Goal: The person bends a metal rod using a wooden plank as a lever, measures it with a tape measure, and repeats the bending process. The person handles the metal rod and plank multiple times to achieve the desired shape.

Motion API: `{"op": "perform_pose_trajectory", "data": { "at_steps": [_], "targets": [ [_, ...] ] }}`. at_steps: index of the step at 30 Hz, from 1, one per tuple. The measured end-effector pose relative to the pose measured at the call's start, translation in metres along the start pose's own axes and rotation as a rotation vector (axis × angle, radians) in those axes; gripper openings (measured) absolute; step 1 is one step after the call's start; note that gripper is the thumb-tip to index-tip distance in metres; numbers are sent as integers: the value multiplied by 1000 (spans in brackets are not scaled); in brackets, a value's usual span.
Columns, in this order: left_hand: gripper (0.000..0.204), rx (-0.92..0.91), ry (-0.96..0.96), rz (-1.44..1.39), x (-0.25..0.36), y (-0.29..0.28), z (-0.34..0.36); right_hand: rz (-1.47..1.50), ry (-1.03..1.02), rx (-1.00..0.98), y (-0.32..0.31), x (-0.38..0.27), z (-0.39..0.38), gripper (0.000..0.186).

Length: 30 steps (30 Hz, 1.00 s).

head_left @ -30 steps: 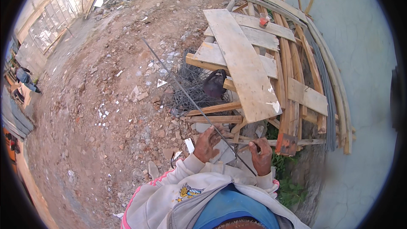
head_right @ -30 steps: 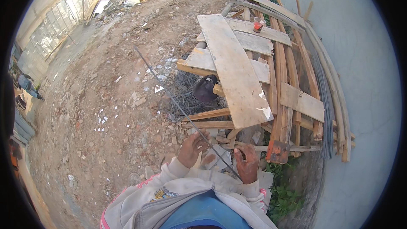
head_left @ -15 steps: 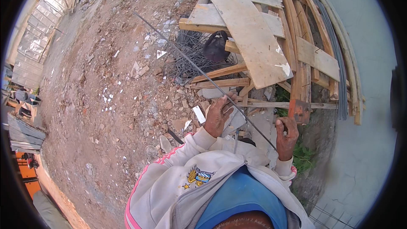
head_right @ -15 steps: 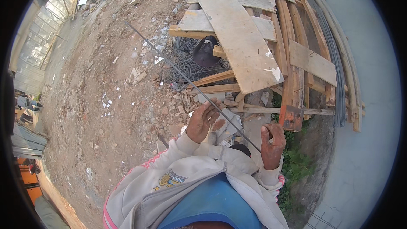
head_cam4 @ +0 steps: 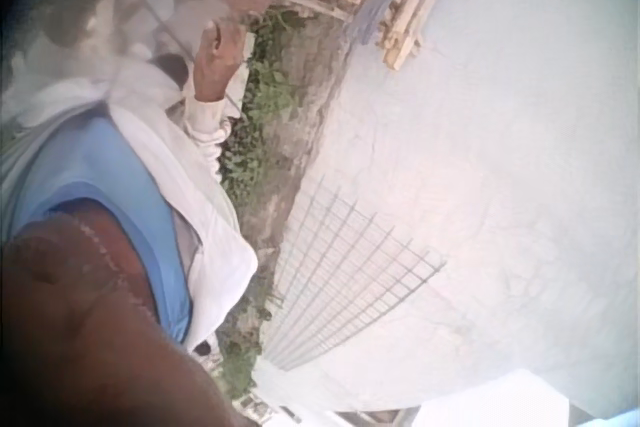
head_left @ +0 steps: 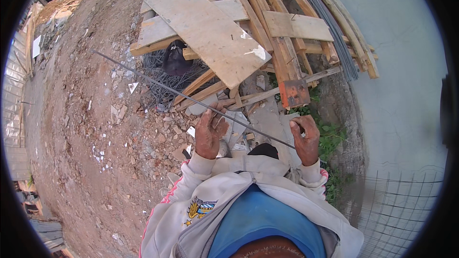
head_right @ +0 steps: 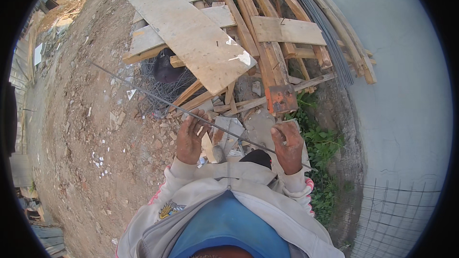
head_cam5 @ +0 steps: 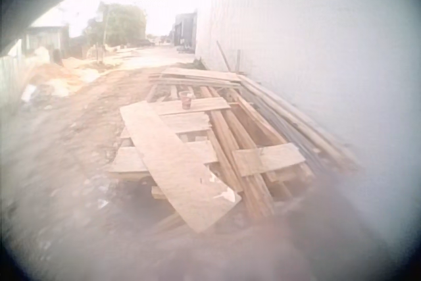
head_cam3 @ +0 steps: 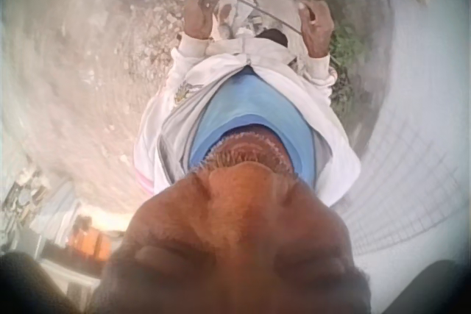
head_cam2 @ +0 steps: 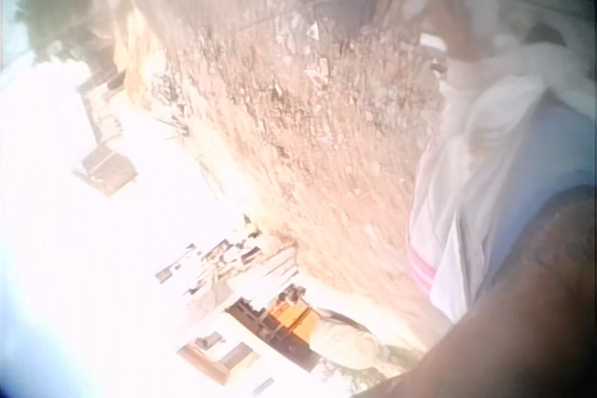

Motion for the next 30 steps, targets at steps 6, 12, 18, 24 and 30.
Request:
{"op": "perform_pose_trajectory", "data": {
  "at_steps": [6,12,18,24,30],
  "targets": [
    [36,22,62,68,-23,41,3,-120,-44,-23,-35,28,-11,18],
    [30,-143,304,15,-42,118,8,-118,-168,-114,-48,67,-23,23],
    [29,-289,622,280,-54,222,-18,119,-168,-197,-34,132,-21,18],
    [28,-265,754,698,-93,281,-53,118,-399,-282,-53,159,3,20],
    [22,22,892,1110,-125,267,-62,129,-411,-535,-84,207,7,21]
  ]
}}
Point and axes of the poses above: each hand's wrist, its own z-axis towards the middle knuckle, its own y-axis out of the palm, x = y × z, the point moved 8 cm from there along z, towards the middle knuckle, and after that the axes turned 8 degrees about -z, right-handed, at the moved point
